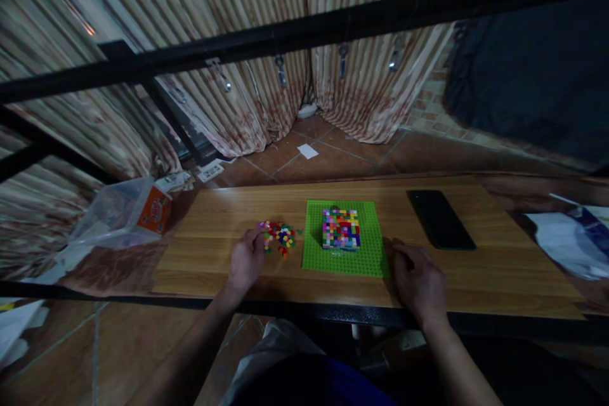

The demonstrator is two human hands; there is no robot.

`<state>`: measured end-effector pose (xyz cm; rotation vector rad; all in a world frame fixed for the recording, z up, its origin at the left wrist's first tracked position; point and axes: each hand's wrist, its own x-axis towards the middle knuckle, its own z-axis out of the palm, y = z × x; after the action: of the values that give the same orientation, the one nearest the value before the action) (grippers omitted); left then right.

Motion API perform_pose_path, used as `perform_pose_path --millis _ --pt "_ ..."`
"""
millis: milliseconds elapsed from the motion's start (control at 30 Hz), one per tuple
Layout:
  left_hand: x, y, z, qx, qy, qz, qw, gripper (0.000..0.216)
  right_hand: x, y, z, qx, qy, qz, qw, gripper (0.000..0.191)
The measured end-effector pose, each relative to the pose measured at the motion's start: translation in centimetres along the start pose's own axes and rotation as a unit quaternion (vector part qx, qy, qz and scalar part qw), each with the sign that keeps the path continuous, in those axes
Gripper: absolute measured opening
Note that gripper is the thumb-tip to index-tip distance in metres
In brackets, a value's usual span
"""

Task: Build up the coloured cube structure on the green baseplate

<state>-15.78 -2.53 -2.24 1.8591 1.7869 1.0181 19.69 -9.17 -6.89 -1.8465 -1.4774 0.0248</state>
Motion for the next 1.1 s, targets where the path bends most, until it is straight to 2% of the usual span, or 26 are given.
perform_pose_path --millis 100,167,233,333,400,500,733,1000,1100 --pt "0.8 0.0 -0.4 -0.132 0.009 -0.117 0.984 0.027 0.0 -0.1 -0.1 -0.001 -0.003 0.003 1.0 0.032" --pt "1.1 0.1 -0.6 -0.242 0.009 -0.193 0.951 0.026 0.0 -0.1 -0.1 -0.005 -0.005 0.008 1.0 0.033" --pt "1.2 0.3 -0.8 -0.352 0.0 -0.249 0.902 0.026 0.0 -0.2 -0.1 -0.006 -0.006 0.011 1.0 0.034" --pt "1.1 0.8 -1.2 -0.458 -0.026 -0.286 0.842 0.029 0.0 -0.3 -0.1 -0.007 -0.001 0.01 1.0 0.034" --pt "1.0 1.2 -1.4 -0.485 -0.04 -0.284 0.827 0.036 0.0 -0.3 0.0 -0.006 0.004 0.003 1.0 0.034" --pt "0.8 1.7 -1.6 -0.476 -0.046 -0.265 0.837 0.042 0.0 -0.1 0.1 -0.004 0.006 -0.002 1.0 0.034" --pt "0.4 1.9 -0.7 -0.345 -0.038 -0.2 0.916 0.029 0.0 0.1 0.1 -0.012 0.004 -0.001 1.0 0.036" --pt "0.1 1.5 0.0 -0.29 -0.043 -0.177 0.939 0.02 -0.1 0.0 0.1 0.002 0.017 -0.022 1.0 0.034" --pt "0.1 0.9 0.2 -0.233 -0.066 -0.142 0.96 0.019 -0.1 0.1 0.1 0.006 0.011 -0.019 1.0 0.031"
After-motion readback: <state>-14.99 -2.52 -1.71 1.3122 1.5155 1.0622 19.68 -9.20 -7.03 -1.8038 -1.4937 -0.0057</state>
